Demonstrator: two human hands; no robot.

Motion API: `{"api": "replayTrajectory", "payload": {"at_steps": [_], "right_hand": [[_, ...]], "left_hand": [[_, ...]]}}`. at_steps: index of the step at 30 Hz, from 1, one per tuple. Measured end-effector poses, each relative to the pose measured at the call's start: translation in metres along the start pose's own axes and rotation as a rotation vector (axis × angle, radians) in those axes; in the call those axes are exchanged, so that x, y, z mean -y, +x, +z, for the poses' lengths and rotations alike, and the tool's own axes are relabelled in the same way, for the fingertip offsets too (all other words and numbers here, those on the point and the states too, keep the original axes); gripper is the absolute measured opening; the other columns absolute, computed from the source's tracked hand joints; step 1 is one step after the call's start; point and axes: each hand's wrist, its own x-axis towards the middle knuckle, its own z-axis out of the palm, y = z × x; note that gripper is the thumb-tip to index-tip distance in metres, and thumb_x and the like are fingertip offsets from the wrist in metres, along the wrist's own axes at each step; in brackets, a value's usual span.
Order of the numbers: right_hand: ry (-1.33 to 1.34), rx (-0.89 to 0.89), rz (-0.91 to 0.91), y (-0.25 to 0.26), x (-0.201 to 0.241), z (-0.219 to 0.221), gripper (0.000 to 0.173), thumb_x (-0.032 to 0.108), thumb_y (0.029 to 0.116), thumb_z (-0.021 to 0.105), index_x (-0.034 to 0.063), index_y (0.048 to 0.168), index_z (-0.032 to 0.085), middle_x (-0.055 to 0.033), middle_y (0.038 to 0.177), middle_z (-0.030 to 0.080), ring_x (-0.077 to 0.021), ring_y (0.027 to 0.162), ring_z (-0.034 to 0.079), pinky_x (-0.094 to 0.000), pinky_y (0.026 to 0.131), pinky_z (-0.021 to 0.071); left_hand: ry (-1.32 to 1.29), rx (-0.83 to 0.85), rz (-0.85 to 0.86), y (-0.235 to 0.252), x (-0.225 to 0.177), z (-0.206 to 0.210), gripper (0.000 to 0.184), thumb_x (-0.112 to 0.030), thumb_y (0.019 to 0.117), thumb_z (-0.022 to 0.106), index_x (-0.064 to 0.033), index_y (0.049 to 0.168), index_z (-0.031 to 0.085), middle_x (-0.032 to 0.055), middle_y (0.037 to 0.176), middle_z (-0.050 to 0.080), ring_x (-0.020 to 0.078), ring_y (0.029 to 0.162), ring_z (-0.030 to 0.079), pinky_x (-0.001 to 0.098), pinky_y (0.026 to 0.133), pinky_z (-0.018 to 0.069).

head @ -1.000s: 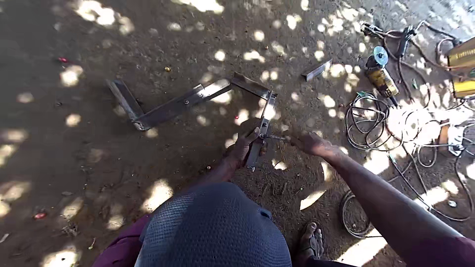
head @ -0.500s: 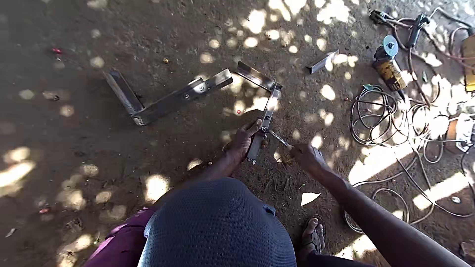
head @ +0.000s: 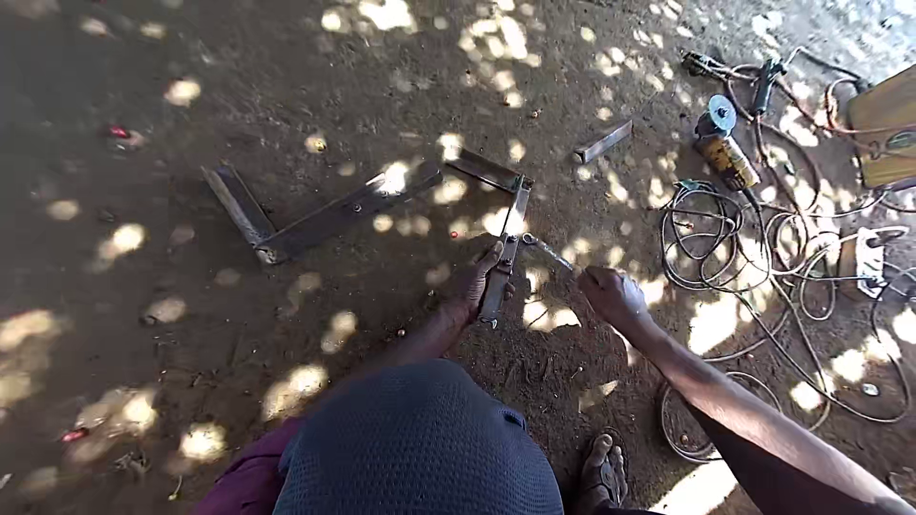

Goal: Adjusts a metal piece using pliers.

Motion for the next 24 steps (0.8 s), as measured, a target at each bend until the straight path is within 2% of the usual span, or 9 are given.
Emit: {"api": "replayTrajectory", "payload": {"at_steps": [4, 6, 9, 15, 17, 19, 21, 23, 24], "right_hand": [[-0.116, 0.0, -0.088, 0.078, -0.036, 0.01, 0.059, 0.063, 0.1037, 0.037, 0.0141, 0.084, 0.065, -0.0121, 0.076, 0.063, -0.0351, 0.074, 0.064, -0.0643, 0.062, 0.0475], [-0.161, 0.089, -0.152, 0.097, -0.042, 0.008, 0.059, 0.064, 0.1041, 0.036, 0.0165, 0.088, 0.068, -0.0111, 0.081, 0.067, -0.0344, 0.079, 0.067, -0.0652, 0.067, 0.0494], [-0.252, 0.195, -0.193, 0.115, -0.039, -0.001, 0.057, 0.061, 0.1054, 0.036, 0.0185, 0.098, 0.072, -0.012, 0.091, 0.071, -0.0364, 0.088, 0.069, -0.069, 0.073, 0.0497], [-0.366, 0.199, -0.273, 0.149, -0.038, -0.011, 0.052, 0.062, 0.1035, 0.042, 0.0181, 0.089, 0.067, -0.0111, 0.084, 0.068, -0.0346, 0.084, 0.067, -0.064, 0.069, 0.0491], [-0.354, 0.205, -0.275, 0.159, -0.041, -0.008, 0.053, 0.061, 0.1036, 0.04, 0.0188, 0.096, 0.071, -0.0128, 0.092, 0.071, -0.0366, 0.091, 0.069, -0.0681, 0.077, 0.05], [-0.369, 0.209, -0.254, 0.168, -0.04, -0.008, 0.059, 0.066, 0.1023, 0.033, 0.0224, 0.106, 0.073, -0.0123, 0.103, 0.073, -0.0362, 0.102, 0.068, -0.071, 0.092, 0.0447], [-0.4, 0.212, -0.266, 0.183, -0.037, -0.009, 0.057, 0.066, 0.1035, 0.033, 0.0287, 0.12, 0.073, -0.0095, 0.117, 0.074, -0.0354, 0.116, 0.066, -0.0745, 0.103, 0.0383], [-0.455, 0.217, -0.308, 0.198, -0.026, -0.013, 0.048, 0.057, 0.1058, 0.038, 0.0295, 0.125, 0.072, -0.0089, 0.124, 0.072, -0.0366, 0.123, 0.062, -0.075, 0.106, 0.0351], [-0.497, 0.219, -0.332, 0.203, -0.02, -0.016, 0.047, 0.055, 0.1057, 0.039, 0.0274, 0.122, 0.073, -0.0093, 0.122, 0.072, -0.0367, 0.123, 0.062, -0.0726, 0.105, 0.0362]], "left_hand": [[0.023, 0.011, 0.002, -0.002, 0.002, -0.005, 0.052, -0.052, 0.1032, 0.054, -0.0177, 0.143, 0.055, 0.0178, 0.1, 0.07, 0.0287, 0.071, 0.071, 0.0423, 0.06, 0.0625], [0.05, 0.008, -0.008, -0.005, 0.004, -0.011, 0.055, -0.053, 0.1021, 0.056, -0.0197, 0.146, 0.054, 0.0181, 0.103, 0.07, 0.0294, 0.073, 0.071, 0.0434, 0.062, 0.0627], [0.07, -0.025, -0.012, -0.013, 0.005, -0.011, 0.052, -0.05, 0.1021, 0.058, -0.0164, 0.142, 0.056, 0.0175, 0.103, 0.07, 0.0293, 0.073, 0.071, 0.044, 0.061, 0.0625], [0.065, 0.013, -0.006, -0.014, 0.008, -0.016, 0.052, -0.047, 0.1042, 0.055, -0.0183, 0.147, 0.052, 0.0191, 0.106, 0.069, 0.0301, 0.071, 0.071, 0.044, 0.06, 0.0629], [0.066, 0.015, -0.008, -0.015, 0.006, -0.015, 0.05, -0.045, 0.1041, 0.056, -0.0179, 0.146, 0.053, 0.0189, 0.105, 0.069, 0.0297, 0.07, 0.071, 0.0435, 0.059, 0.0628], [0.069, 0.009, -0.009, -0.014, 0.007, -0.014, 0.05, -0.044, 0.1036, 0.058, -0.0166, 0.145, 0.052, 0.0185, 0.102, 0.069, 0.0295, 0.069, 0.07, 0.0434, 0.058, 0.0627], [0.064, 0.0, -0.015, -0.014, 0.007, -0.013, 0.051, -0.044, 0.1031, 0.059, -0.0158, 0.145, 0.053, 0.0188, 0.101, 0.068, 0.0297, 0.067, 0.07, 0.0436, 0.057, 0.0627], [0.067, -0.004, -0.025, -0.015, 0.006, -0.011, 0.051, -0.044, 0.1031, 0.059, -0.0167, 0.146, 0.052, 0.0187, 0.103, 0.068, 0.0297, 0.068, 0.07, 0.0432, 0.057, 0.0626], [0.068, -0.002, -0.026, -0.015, 0.007, -0.011, 0.052, -0.044, 0.1033, 0.058, -0.0171, 0.147, 0.05, 0.0184, 0.105, 0.068, 0.0296, 0.069, 0.07, 0.0431, 0.057, 0.0625]]}}
